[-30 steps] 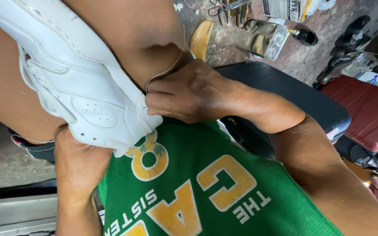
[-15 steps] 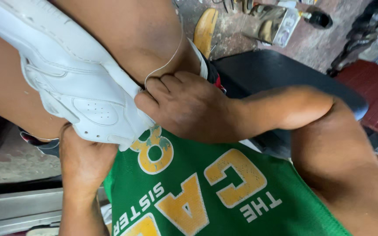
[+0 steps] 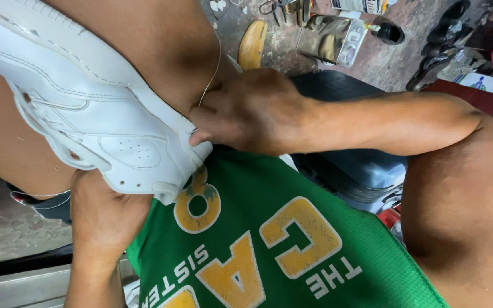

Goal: The person stitches the upper of a white sneaker using a needle and thread, then trims the thread with scissors. They apply glue to the stitched area and press it with a small tool to secure the repair.

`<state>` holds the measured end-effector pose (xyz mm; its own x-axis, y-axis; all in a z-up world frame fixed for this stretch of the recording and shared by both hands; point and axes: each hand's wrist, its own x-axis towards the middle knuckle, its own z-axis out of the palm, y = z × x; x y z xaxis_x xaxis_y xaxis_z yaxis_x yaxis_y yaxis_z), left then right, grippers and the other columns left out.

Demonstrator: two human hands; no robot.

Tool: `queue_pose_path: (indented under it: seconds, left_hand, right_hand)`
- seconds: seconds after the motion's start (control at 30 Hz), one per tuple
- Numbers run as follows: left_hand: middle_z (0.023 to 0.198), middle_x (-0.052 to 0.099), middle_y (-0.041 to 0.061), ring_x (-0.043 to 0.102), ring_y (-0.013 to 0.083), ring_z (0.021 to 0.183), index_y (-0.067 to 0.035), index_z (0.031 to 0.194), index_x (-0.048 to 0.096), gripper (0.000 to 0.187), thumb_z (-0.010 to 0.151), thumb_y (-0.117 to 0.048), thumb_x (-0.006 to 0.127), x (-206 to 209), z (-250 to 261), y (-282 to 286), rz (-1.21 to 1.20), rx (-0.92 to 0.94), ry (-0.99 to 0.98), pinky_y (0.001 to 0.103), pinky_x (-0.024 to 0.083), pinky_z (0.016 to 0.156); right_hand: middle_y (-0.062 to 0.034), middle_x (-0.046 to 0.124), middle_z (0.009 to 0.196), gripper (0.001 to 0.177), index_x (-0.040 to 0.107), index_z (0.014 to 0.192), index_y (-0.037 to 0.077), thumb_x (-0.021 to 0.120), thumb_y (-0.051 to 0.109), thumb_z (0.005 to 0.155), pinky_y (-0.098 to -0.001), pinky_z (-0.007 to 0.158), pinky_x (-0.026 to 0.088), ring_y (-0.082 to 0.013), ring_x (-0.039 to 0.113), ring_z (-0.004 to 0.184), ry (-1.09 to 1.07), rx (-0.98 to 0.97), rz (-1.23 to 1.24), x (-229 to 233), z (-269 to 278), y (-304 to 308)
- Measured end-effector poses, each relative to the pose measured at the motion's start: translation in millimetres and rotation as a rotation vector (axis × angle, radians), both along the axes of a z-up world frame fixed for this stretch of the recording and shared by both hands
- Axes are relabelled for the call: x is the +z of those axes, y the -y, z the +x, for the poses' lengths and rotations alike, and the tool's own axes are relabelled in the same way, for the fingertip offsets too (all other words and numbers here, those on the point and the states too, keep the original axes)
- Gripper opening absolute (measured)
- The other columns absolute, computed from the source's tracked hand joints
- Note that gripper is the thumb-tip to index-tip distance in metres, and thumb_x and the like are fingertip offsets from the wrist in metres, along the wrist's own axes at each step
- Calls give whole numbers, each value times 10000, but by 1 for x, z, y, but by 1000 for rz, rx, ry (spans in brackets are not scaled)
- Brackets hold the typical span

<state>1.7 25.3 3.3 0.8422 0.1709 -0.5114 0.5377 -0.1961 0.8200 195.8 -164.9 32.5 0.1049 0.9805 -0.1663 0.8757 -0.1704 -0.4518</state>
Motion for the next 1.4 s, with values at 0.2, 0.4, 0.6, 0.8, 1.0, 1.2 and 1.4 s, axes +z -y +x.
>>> queue_pose_path:
  seconds: [0.2, 0.4, 0.6, 0.8, 1.0, 1.2, 1.4]
  left_hand:
    - [898, 729, 154, 743, 312, 849, -29, 987, 726, 121, 885, -91, 706, -9, -10, 3, 27, 55, 101, 349, 544, 741]
    - [741, 685, 82, 693, 161, 643, -1, 949, 707, 83, 959, -82, 718, -10, -33, 7, -10, 190, 143, 249, 507, 656]
    - [1120, 584, 26, 569, 19, 688, -52, 1039, 664, 149, 951, -164, 709, 24, -47, 27, 71, 671, 307, 133, 454, 595]
    - [1098, 617, 140, 655, 254, 908, -57, 1165, 692, 347, 912, -173, 901, 65, -8, 38, 558, -13, 453, 320, 540, 685]
    - [1014, 689, 107, 676, 280, 833, -34, 1009, 718, 138, 920, -103, 799, 63, 54, 49, 648, -212, 383, 352, 517, 648]
    - [940, 672, 74, 636, 190, 781, -45, 1110, 651, 123, 998, -24, 699, 54, 44, 32, 245, -16, 242, 297, 506, 682]
    - [891, 704, 78, 605, 169, 784, 16, 1283, 611, 182, 1120, 41, 690, 49, 31, 33, 383, 59, 416, 256, 505, 721]
  right_hand:
    - [-9, 607, 612, 551, 760, 847, 114, 784, 664, 825, -335, 463, 445, -216, 627, 526, 146, -67, 38, -4, 28, 24]
    - [-43, 621, 624, 456, 714, 732, 128, 821, 544, 887, -353, 522, 472, -245, 626, 555, 173, -59, -117, 15, 53, 33]
    - [-5, 652, 778, 347, 723, 877, 121, 780, 441, 999, -338, 655, 483, -197, 651, 675, 63, -58, 89, 15, 44, 39]
    - [-13, 581, 691, 520, 621, 736, 114, 792, 508, 1028, -361, 561, 453, -218, 599, 599, -79, -43, 111, 12, 30, 31]
    - [-8, 569, 703, 511, 652, 793, 123, 710, 595, 980, -378, 581, 490, -236, 649, 675, -23, -4, -15, 15, 26, 28]
    - [-82, 613, 979, 456, 746, 1086, 91, 749, 497, 879, -380, 632, 536, -265, 668, 742, -400, -9, 291, -7, 14, 16]
    - [-50, 622, 1236, 157, 634, 1009, 80, 751, 180, 1041, -319, 766, 574, -192, 712, 928, -236, -120, 185, -15, 3, 28]
